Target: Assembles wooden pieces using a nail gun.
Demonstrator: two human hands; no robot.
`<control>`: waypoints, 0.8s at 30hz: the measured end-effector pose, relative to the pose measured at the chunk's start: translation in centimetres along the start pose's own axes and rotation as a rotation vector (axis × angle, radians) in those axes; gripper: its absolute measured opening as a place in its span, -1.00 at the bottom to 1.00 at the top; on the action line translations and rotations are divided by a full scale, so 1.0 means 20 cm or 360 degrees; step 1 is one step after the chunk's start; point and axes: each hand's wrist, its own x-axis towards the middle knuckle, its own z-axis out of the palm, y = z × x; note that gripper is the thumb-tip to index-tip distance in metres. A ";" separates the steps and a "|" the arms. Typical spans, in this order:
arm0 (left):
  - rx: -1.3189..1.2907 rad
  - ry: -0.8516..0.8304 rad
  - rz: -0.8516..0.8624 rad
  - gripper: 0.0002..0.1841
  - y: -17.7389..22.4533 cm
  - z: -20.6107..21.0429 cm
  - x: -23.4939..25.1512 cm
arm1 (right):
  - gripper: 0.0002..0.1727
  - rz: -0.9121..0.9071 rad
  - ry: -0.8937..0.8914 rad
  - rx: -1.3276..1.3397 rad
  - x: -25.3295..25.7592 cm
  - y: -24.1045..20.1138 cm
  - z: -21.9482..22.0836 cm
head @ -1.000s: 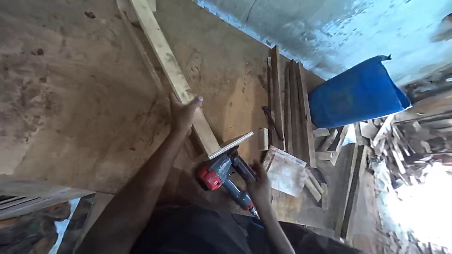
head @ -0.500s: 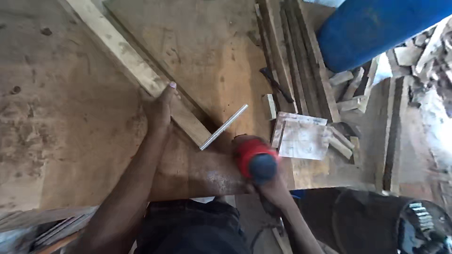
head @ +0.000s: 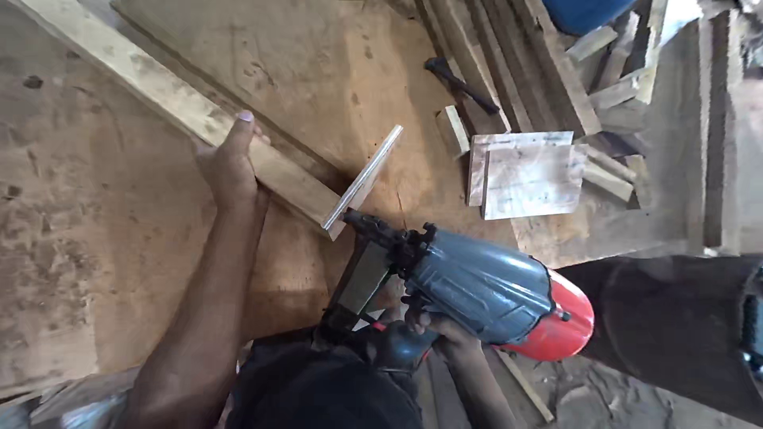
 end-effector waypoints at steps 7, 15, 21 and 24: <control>0.0001 0.0006 -0.0013 -0.35 0.00 0.01 0.00 | -0.88 0.0028 -0.0005 0.0097 0.02 0.03 0.03; -0.0059 0.0009 0.0047 -0.40 0.01 0.00 0.06 | -0.84 0.0056 -0.0053 0.0199 -0.01 0.08 0.07; -0.0138 -0.0037 0.0103 -0.40 -0.01 0.00 0.06 | -0.88 0.0007 -0.0063 0.0109 0.00 0.12 0.12; -0.0075 -0.0006 0.0050 -0.38 0.00 0.00 0.06 | -0.87 0.0062 -0.0049 0.0141 0.01 0.14 0.15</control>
